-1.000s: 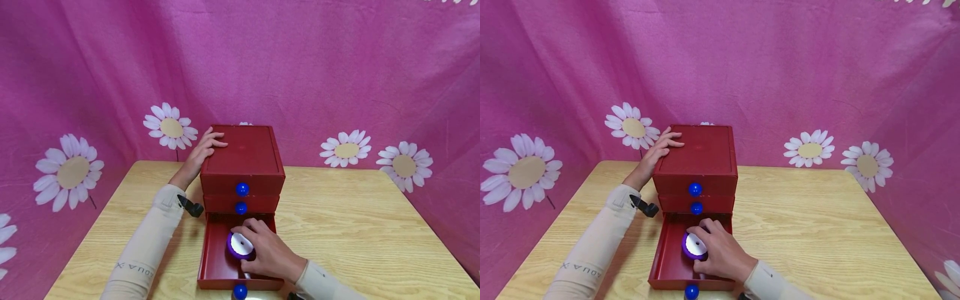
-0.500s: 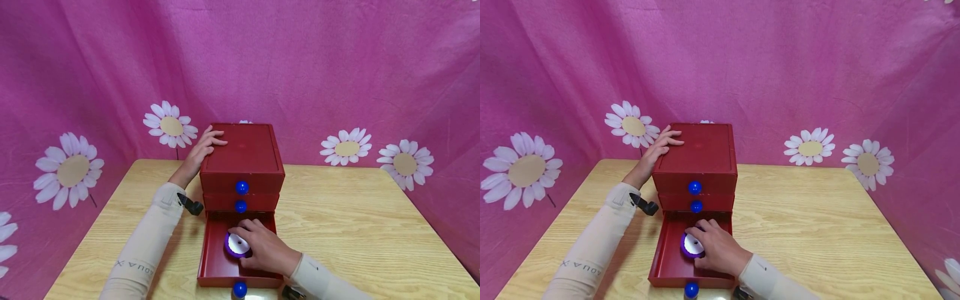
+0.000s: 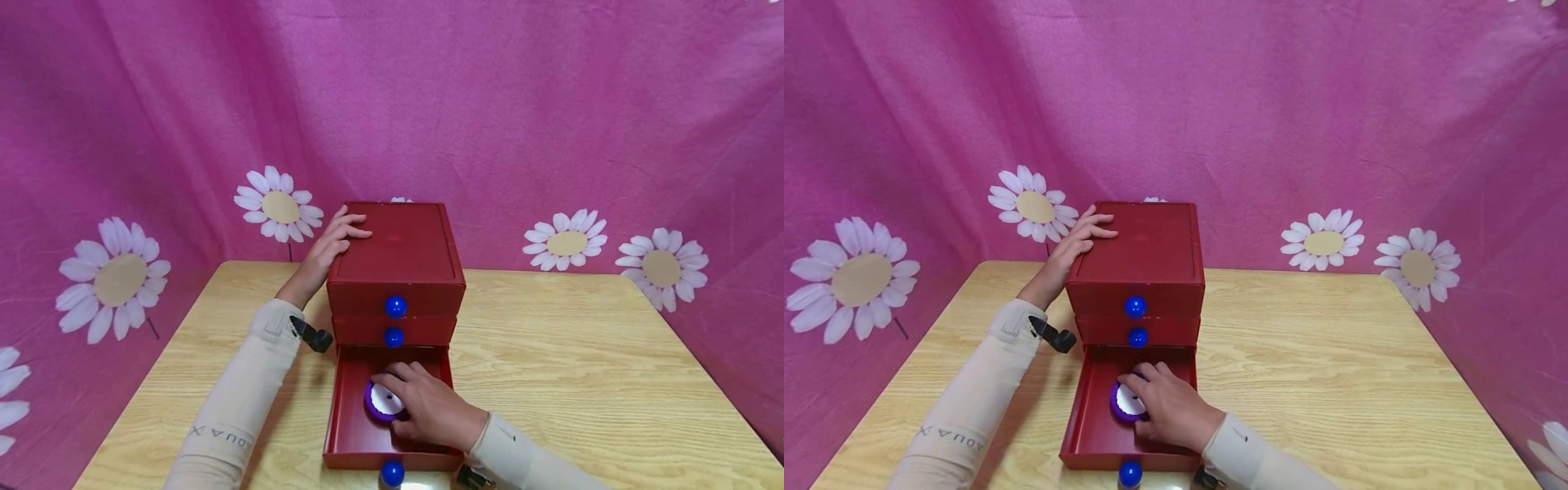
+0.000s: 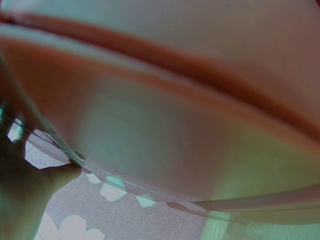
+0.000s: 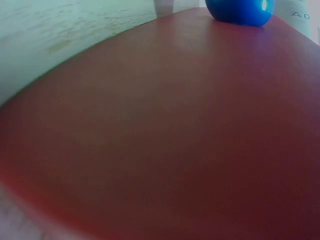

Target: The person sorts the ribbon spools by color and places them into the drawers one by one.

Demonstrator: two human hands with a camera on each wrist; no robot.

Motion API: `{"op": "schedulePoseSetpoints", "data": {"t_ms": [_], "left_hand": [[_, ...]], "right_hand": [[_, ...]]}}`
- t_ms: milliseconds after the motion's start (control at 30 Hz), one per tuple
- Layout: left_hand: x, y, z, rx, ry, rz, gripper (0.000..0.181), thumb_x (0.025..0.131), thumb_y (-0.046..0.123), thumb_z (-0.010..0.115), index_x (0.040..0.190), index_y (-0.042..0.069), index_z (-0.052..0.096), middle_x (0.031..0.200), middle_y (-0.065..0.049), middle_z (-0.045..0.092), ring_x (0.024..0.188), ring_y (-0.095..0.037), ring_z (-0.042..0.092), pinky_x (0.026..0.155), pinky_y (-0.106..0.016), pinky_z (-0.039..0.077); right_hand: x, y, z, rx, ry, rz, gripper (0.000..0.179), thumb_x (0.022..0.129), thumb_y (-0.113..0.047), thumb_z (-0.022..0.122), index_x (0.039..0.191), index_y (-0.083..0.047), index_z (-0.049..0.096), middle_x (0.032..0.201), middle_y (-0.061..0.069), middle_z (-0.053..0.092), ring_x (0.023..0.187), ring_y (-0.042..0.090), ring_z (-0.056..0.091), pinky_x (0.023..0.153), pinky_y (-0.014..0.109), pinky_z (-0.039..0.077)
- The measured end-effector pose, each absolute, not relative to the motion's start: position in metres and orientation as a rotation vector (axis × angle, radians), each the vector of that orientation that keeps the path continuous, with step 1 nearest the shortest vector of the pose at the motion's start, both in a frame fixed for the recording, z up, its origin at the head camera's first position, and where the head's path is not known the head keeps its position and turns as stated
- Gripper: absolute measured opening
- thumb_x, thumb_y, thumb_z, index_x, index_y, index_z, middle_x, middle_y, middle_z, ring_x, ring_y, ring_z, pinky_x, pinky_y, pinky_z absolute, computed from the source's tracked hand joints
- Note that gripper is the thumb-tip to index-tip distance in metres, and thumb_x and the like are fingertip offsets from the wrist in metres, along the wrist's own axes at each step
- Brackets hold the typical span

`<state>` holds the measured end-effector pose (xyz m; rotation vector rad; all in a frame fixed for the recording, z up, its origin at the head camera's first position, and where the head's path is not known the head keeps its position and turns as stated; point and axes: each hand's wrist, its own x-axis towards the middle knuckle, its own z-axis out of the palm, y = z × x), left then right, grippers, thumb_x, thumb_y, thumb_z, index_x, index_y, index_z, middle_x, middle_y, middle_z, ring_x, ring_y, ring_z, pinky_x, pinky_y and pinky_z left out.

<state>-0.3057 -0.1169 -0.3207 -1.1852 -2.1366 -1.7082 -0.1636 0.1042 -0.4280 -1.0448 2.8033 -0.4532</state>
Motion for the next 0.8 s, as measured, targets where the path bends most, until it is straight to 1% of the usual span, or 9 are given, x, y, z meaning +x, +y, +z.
{"op": "schedulePoseSetpoints", "data": {"t_ms": [267,500,800], "left_hand": [[-0.304,-0.117,-0.320,-1.181,-2.135,-1.711,0.039,0.092,-0.002,0.032,0.120,-0.014,0.057,0.147,-0.028,0.032,0.146,-0.036,-0.003,0.115,-0.052,-0.003],[-0.305,-0.115,-0.319,-1.189,-2.130,-1.710,0.039,0.092,-0.003,0.032,0.120,-0.015,0.057,0.146,-0.029,0.032,0.146,-0.037,-0.003,0.115,-0.051,-0.003],[-0.303,-0.116,-0.319,-1.155,-2.156,-1.740,0.039,0.092,-0.001,0.033,0.122,-0.014,0.055,0.148,-0.028,0.031,0.147,-0.034,-0.004,0.115,-0.052,-0.002]], "right_hand": [[-0.163,0.105,-0.429,-1.044,2.791,-0.437,0.067,0.082,-0.030,0.076,0.142,-0.019,0.047,0.142,0.002,0.045,0.119,0.020,0.046,0.097,0.036,0.046],[-0.159,0.110,-0.425,-1.087,2.821,-0.454,0.066,0.083,-0.026,0.075,0.141,-0.019,0.046,0.140,0.004,0.045,0.118,0.021,0.047,0.097,0.037,0.047],[-0.145,0.115,-0.413,-1.108,2.851,-0.514,0.062,0.084,-0.023,0.074,0.140,-0.017,0.048,0.139,0.010,0.047,0.119,0.024,0.048,0.098,0.040,0.046]]}}
